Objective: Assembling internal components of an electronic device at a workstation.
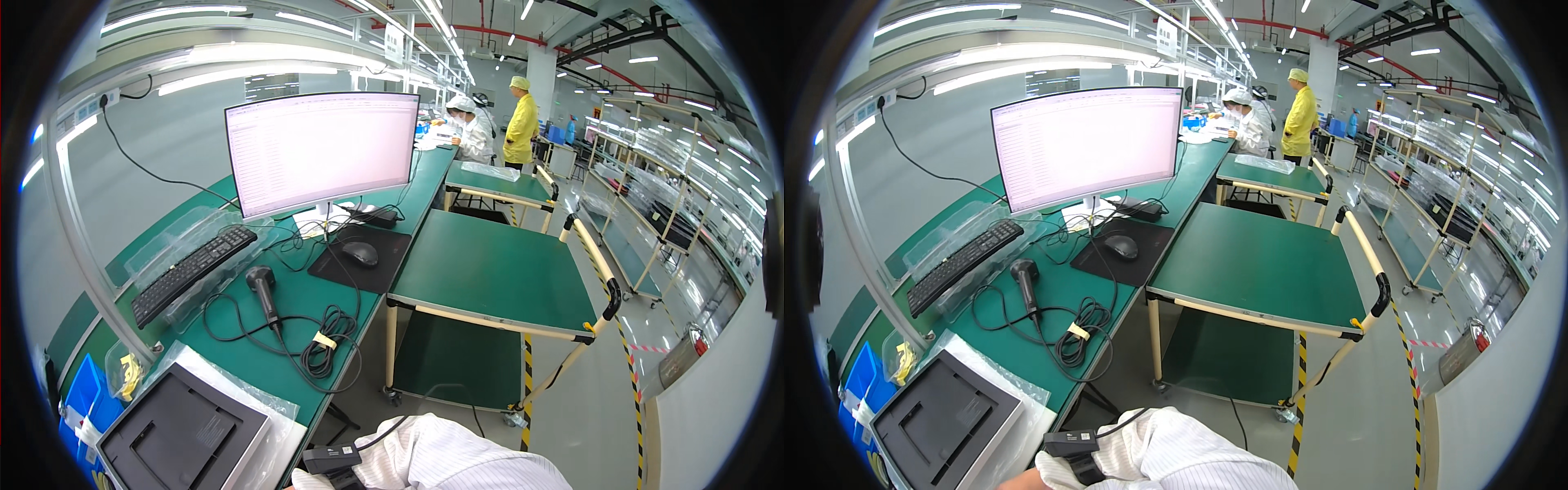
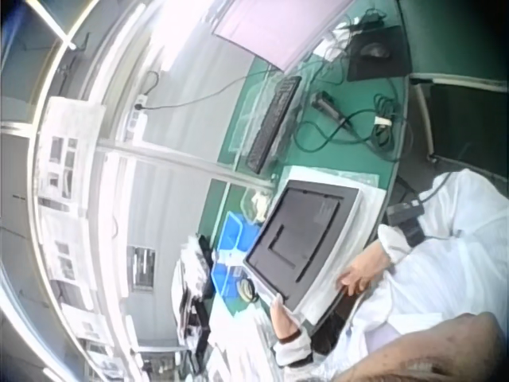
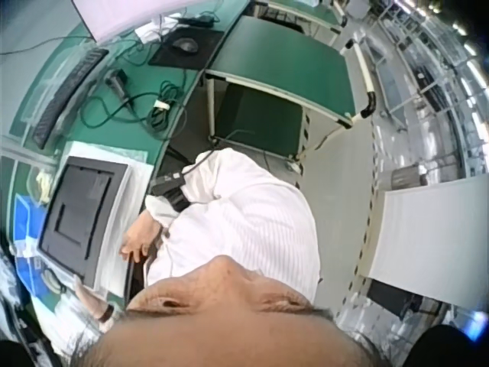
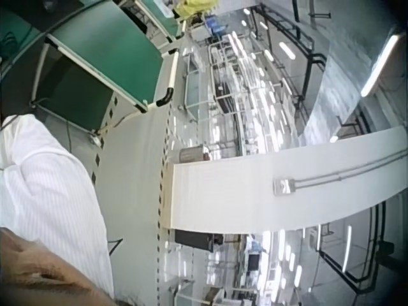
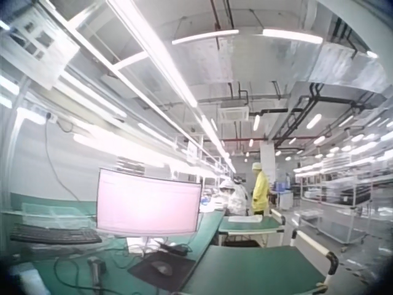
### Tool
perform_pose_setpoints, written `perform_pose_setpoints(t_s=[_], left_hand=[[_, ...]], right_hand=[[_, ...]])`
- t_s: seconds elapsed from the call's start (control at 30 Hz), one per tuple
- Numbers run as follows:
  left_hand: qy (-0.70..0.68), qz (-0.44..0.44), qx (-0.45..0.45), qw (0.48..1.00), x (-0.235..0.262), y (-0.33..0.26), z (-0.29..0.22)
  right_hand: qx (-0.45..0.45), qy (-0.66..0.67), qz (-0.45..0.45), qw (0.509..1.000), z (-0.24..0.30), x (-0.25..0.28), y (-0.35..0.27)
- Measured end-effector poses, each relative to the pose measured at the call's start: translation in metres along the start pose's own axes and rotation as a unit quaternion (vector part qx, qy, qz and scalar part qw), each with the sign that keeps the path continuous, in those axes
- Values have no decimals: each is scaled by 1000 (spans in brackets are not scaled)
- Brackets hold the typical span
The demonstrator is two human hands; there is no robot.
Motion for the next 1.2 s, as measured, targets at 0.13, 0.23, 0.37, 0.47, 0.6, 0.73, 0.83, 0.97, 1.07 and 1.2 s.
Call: perform_pose_setpoints(t_s=[0.13, 0.23, 0.37, 0.47, 0.6, 0.73, 0.83, 0.97, 1.07, 1.2], left_hand=[[-25, -7, -16, 1000, -9, -4, -7], [-96, -1, 19, 995, -15, -12, 2], [222, 25, -169, 960, -14, -9, -1], [-100, 16, -9, 995, -11, -9, 27], [23, -2, -42, 999, -9, -17, 34], [209, 26, -112, 971, -25, -25, 22], [99, 61, -58, 991, -24, -22, 35], [-93, 4, -40, 995, -37, -28, 23], [-194, 86, 86, 973, -51, -21, 38], [-172, 159, 68, 970, -68, -14, 29]], right_hand=[[369, -98, 10, 924, 22, 14, -3], [242, 449, 19, 860, -4, 45, 28], [218, 458, -71, 859, 13, 58, 11], [198, 437, -114, 870, 14, 62, 5], [170, 369, -160, 900, 12, 70, 1], [129, 347, -208, 905, 15, 78, -7], [109, 343, -229, 904, 29, 82, -20], [123, 329, -265, 898, 54, 89, -48], [157, 332, -303, 879, 69, 98, -81], [234, 314, -325, 861, 91, 112, -137]])
Point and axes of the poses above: each hand's wrist, its own y-axis towards the middle knuckle, its own x-axis out of the back of the hand, z = x × y, the point moved 10 cm from there along y, towards the middle knuckle, and after that the axes turned 2 degrees about -y, right-handed, at the moved point
